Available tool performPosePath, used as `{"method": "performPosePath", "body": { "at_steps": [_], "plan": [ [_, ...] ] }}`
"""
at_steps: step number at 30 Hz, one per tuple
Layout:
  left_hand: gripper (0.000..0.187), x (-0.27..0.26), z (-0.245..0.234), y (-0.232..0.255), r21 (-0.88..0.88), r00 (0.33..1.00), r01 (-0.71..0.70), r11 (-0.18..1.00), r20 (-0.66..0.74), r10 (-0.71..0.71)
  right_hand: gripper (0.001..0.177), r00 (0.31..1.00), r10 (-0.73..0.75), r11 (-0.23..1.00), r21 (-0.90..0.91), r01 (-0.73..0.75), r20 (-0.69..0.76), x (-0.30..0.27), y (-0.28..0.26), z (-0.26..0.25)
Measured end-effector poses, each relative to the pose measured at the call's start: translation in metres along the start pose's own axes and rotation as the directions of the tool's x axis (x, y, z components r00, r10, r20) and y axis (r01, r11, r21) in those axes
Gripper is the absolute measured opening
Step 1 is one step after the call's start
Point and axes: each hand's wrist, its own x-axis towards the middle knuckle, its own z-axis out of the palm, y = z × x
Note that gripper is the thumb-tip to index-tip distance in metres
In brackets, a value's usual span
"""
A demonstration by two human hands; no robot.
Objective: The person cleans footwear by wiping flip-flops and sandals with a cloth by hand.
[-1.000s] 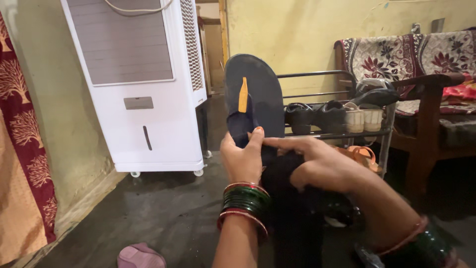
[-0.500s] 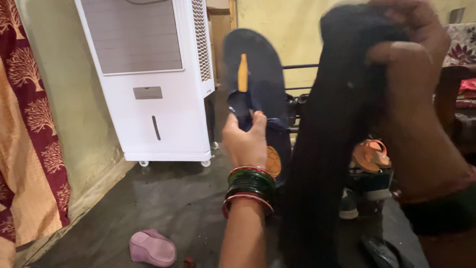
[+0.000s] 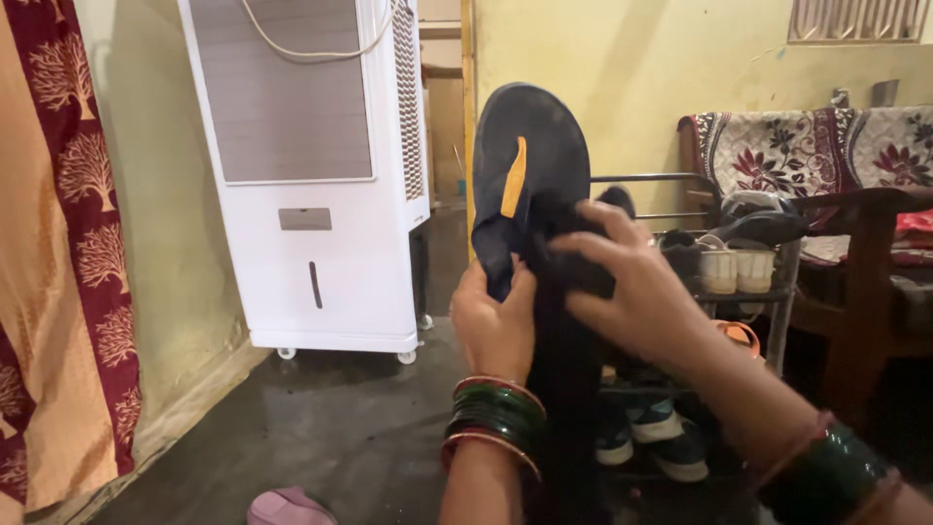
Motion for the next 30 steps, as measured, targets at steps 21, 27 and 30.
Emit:
{"method": "performPosePath", "body": {
  "at_steps": [21, 27, 30],
  "plan": [
    [0.027, 0.009, -0.008, 0.014, 0.16, 1.0, 0.017, 0.987, 0.001, -0.018, 0.049, 0.889, 0.01, 0.986, -0.145, -0.086, -0.458, 0.054, 0.014, 0.038],
    [0.027, 0.014, -0.015, 0.024, 0.162, 0.996, 0.059, 0.985, 0.05, -0.068, 0.048, 0.854, -0.011, 0.983, -0.163, -0.087, -0.521, 0.065, 0.026, 0.04],
    [0.026, 0.008, -0.017, 0.025, 0.176, 0.993, 0.077, 0.981, 0.071, -0.091, 0.049, 0.874, 0.027, 0.986, -0.132, -0.104, -0.485, 0.06, 0.027, 0.037]
  ]
}}
